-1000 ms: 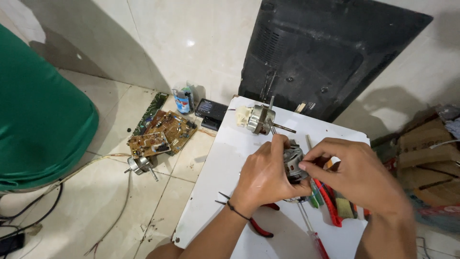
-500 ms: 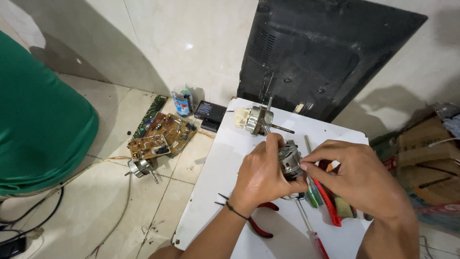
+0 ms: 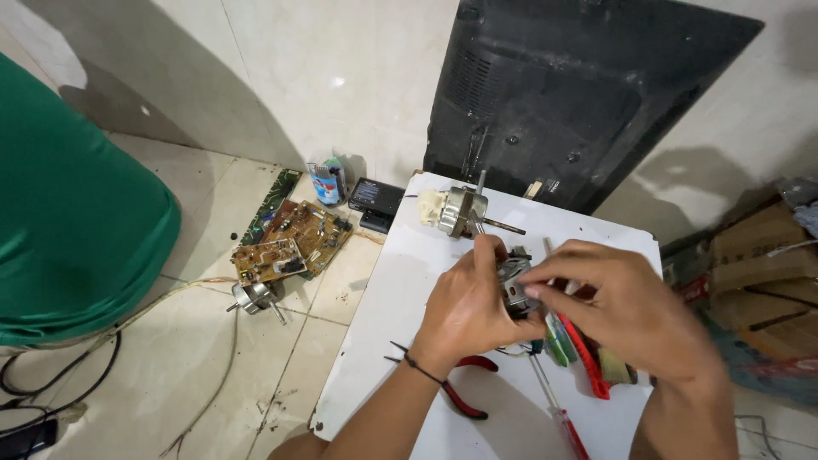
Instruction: Securing wires and components on a motor assembly using pliers and a screwdriver.
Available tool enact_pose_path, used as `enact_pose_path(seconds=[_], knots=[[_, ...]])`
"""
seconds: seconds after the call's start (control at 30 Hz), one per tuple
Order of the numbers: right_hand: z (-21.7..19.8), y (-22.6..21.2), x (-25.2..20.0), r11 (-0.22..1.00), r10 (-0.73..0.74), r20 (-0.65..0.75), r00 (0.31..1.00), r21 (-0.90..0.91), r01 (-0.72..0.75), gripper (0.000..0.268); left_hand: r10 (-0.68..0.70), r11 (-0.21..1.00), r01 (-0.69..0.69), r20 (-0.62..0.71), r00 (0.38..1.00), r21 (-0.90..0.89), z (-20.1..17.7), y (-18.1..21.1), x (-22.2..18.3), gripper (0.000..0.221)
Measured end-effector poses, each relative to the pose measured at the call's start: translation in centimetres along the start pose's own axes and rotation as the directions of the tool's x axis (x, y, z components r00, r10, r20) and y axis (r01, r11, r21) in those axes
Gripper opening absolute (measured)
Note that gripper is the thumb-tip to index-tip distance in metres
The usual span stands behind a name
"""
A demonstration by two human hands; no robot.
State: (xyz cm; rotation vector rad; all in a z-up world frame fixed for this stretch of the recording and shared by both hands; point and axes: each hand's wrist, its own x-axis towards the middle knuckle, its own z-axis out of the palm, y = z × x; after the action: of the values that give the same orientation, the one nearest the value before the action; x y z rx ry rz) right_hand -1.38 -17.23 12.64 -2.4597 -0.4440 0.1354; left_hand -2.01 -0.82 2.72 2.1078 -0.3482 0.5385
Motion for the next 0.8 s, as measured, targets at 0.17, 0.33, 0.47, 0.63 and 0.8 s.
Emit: enact_pose_path(seconds=[0.17, 0.33, 0.47, 0.63, 0.8], knots=[[0.5, 0.6, 0.7, 0.996, -0.069, 0.155, 0.986, -0.039, 0.075, 0.029, -0.012, 1.0, 0.011, 0.079, 0.997, 0.008, -0.1, 0.0, 0.0, 0.084], [0.9, 1.2, 1.0, 0.997, -0.075, 0.163, 0.984, -0.021, 0.079, 0.028, -0.032, 0.999, 0.035, 0.107, 0.994, -0.022, -0.1, -0.1, 0.0, 0.087], [1.8, 1.4, 1.2, 0.987, -0.158, 0.149, 0.976, 0.034, 0.155, 0.032, -0.062, 0.995, 0.068, 0.076, 0.995, -0.073, -0.4, -0.2, 0.2, 0.088], [2.7, 3.2, 1.7, 0.961, -0.234, 0.153, 0.96, 0.188, 0.204, 0.015, -0.174, 0.973, 0.207, 0.26, 0.95, -0.103, -1.6, 0.2, 0.2, 0.079], [1.9, 2.1, 1.3, 0.989, -0.146, 0.166, 0.975, 0.023, 0.145, 0.018, -0.13, 0.986, 0.154, 0.298, 0.946, -0.059, -1.5, 0.7, 0.2, 0.083]])
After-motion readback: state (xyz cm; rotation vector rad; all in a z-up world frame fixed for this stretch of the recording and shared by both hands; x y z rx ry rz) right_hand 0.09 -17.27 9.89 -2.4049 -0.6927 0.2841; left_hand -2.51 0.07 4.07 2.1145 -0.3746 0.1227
